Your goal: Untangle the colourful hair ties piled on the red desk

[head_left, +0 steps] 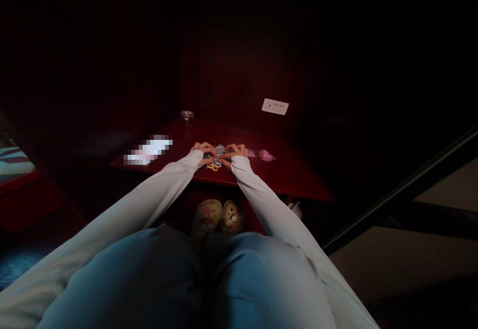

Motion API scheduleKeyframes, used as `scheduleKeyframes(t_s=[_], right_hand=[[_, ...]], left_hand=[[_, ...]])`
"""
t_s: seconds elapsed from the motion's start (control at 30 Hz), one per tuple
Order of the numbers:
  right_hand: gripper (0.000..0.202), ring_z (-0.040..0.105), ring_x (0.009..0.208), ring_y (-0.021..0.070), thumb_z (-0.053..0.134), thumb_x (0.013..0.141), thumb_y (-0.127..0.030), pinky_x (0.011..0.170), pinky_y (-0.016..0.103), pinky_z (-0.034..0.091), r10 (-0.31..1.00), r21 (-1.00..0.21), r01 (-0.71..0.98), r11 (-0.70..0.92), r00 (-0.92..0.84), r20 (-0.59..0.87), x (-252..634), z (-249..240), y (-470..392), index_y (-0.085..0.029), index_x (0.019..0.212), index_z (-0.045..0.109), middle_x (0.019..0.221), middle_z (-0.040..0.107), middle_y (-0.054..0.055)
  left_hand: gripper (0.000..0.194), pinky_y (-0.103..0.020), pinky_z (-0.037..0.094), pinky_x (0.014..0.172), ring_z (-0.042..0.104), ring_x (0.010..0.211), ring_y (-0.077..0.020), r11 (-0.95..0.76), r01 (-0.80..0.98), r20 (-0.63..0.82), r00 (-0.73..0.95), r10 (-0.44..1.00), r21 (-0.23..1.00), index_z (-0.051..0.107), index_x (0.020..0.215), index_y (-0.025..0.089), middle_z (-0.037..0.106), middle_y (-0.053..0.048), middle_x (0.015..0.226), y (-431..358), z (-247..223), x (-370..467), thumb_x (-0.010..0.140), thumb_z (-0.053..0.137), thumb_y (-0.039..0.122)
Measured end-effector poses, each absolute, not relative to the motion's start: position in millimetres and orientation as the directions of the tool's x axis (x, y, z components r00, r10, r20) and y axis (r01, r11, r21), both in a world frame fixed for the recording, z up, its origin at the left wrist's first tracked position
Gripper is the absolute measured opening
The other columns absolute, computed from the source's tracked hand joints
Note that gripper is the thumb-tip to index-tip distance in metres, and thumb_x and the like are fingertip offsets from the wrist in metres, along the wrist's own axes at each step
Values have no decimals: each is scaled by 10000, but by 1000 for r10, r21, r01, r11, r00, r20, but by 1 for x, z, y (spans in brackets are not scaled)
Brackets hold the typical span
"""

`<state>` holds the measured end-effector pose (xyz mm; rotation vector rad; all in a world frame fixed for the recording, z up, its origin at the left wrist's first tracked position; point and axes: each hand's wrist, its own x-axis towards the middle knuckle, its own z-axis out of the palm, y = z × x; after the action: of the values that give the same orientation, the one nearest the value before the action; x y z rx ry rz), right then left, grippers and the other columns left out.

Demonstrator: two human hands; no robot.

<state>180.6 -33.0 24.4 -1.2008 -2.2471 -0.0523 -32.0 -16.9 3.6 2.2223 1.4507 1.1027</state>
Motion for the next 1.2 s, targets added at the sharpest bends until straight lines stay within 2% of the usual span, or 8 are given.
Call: scheduleKeyframes(t_s=[0.23, 0.43, 0.53, 0.6, 0.83, 0.93, 1.07, 1.2], right_hand=[[272, 415, 1157, 262, 644, 955, -524, 988, 408, 326, 769, -284, 783, 554, -350, 535, 181, 27, -34, -339, 963, 843, 1255, 669, 22], [285, 413, 1189, 274, 674, 922, -565, 1012, 417, 301, 836, -540, 744, 392, -43, 547, 195, 22, -22, -338, 948, 844, 1245, 658, 29], [360, 426, 1194, 288, 634, 922, -594, 1003, 419, 298, 841, -686, 678, 263, 187, 508, 204, 19, -13, -301, 947, 843, 1234, 654, 54], [364, 429, 1201, 298, 626, 924, -579, 1007, 425, 293, 847, -732, 652, 198, 261, 463, 206, 19, -11, -285, 946, 840, 1226, 658, 60], [208, 426, 1234, 300, 708, 901, -480, 1014, 411, 305, 872, -615, 727, 306, 45, 487, 197, 25, -20, -324, 931, 842, 1208, 688, 29], [240, 438, 1213, 291, 668, 920, -488, 1021, 427, 296, 850, -676, 696, 242, 185, 493, 211, 27, -16, -318, 959, 833, 1215, 680, 32], [288, 411, 1192, 320, 645, 919, -465, 990, 459, 282, 783, -734, 677, 54, 428, 452, 249, 27, -10, -238, 957, 820, 1226, 641, 97], [249, 378, 1186, 314, 688, 900, -411, 991, 470, 252, 797, -672, 740, -2, 407, 446, 270, 23, -9, -197, 933, 810, 1221, 629, 112]], left_hand=[[115, -445, 344, 1030, 474, 1113, -275, -446, 731, 446, 216, 869, 516, 798, 872, 297, 658, -3, 1147, -12, -2, -32, 777, 810, 361], [95, -439, 363, 1035, 486, 1090, -266, -422, 761, 498, 152, 854, 492, 798, 855, 289, 673, -9, 1108, -11, -7, -26, 761, 803, 298], [125, -427, 378, 1021, 491, 1083, -260, -442, 755, 510, 168, 844, 484, 795, 899, 288, 675, -12, 1113, -12, -6, -27, 775, 781, 278], [153, -424, 382, 1017, 492, 1082, -258, -451, 754, 516, 174, 838, 478, 790, 932, 291, 676, -11, 1119, -13, -5, -26, 784, 765, 262], [149, -431, 377, 1022, 486, 1073, -261, -425, 771, 519, 146, 842, 473, 783, 905, 292, 679, -6, 1098, -13, -6, -21, 778, 749, 223], [138, -440, 378, 1019, 485, 1077, -266, -435, 762, 514, 158, 843, 479, 787, 916, 301, 680, -7, 1105, -13, -5, -24, 794, 741, 254], [136, -434, 389, 1002, 487, 1070, -266, -451, 742, 475, 203, 856, 496, 792, 925, 297, 678, -16, 1113, -13, -2, -29, 800, 741, 303], [127, -423, 389, 1004, 492, 1062, -259, -464, 730, 479, 212, 852, 501, 787, 919, 290, 680, -12, 1105, -13, -1, -31, 806, 730, 303]])
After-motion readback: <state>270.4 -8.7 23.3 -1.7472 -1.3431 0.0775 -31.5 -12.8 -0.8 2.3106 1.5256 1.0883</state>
